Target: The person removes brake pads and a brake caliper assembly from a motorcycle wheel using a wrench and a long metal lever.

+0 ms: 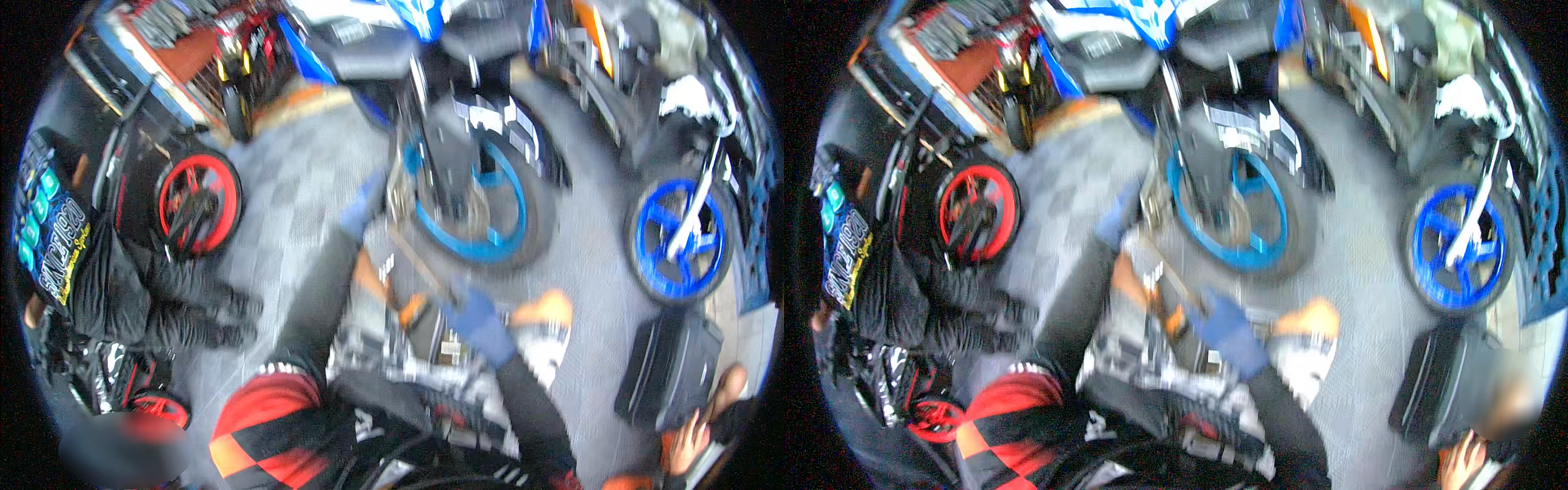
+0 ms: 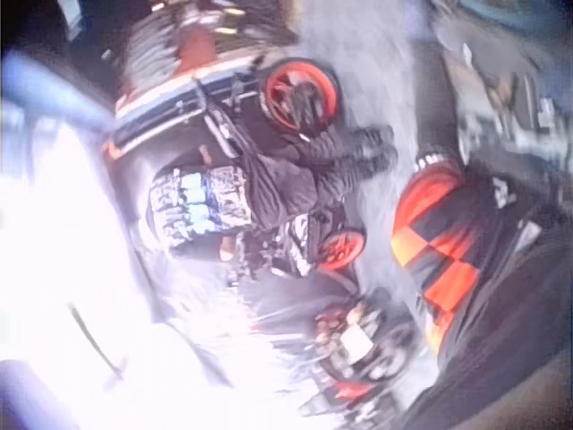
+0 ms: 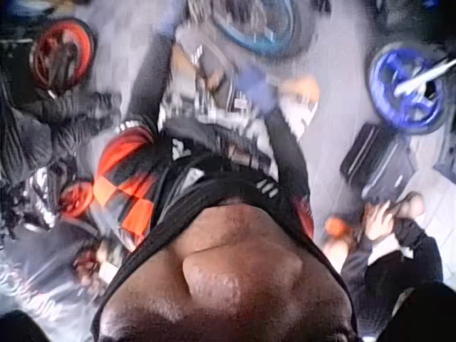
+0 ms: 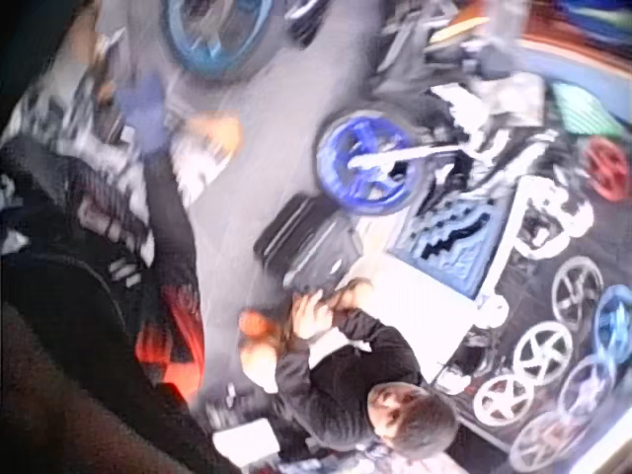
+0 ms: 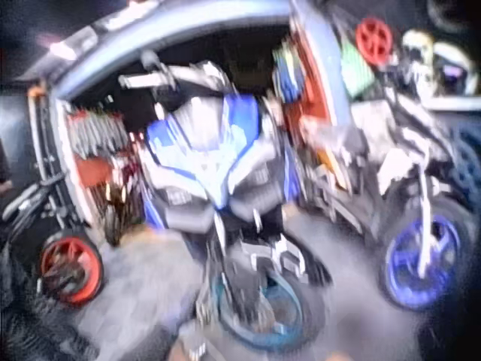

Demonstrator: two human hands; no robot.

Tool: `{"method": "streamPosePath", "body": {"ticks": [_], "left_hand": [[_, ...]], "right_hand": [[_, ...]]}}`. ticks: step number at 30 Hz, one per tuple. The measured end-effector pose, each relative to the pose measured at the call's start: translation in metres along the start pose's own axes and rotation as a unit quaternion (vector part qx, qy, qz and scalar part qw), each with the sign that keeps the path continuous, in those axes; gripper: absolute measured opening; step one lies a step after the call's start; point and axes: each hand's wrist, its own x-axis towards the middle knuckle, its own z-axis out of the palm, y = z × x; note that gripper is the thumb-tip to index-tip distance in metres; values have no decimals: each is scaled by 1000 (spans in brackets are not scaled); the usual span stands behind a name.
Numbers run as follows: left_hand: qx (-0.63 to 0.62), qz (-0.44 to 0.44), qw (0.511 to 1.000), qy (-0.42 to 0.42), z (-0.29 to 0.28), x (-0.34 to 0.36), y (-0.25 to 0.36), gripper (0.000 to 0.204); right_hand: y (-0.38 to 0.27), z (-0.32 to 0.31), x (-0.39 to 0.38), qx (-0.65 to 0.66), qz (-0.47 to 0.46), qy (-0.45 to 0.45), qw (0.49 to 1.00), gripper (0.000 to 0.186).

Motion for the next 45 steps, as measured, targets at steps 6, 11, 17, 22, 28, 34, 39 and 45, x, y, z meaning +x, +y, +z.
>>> {"method": "streamPosePath", "body": {"ticks": [6,11,17,22,28,34,39,45], "left_hand": [[-186,-191,964,2,33,-9,-11,35],[-103,-100,981,-131,17,-1,-8,48],[-83,3,983,-163,-31,27,-4,52],[-67,-54,986,-144,-14,19,-3,57],[-16,-30,982,-183,-15,13,-26,59],[90,51,984,-147,5,8,-29,56],[65,12,992,-111,14,12,-24,53],[84,35,988,-122,-5,13,-24,51]], "right_hand": [[-45,-5,27,58,44,-53,996,43],[-24,41,26,-66,2,62,996,48],[-116,60,49,38,136,99,985,38],[-138,95,44,136,237,159,949,30],[-147,139,51,-68,190,232,952,54],[-133,131,66,-147,244,148,947,61],[-133,130,69,-148,263,128,945,60],[-137,119,50,-88,233,169,954,55]]}}
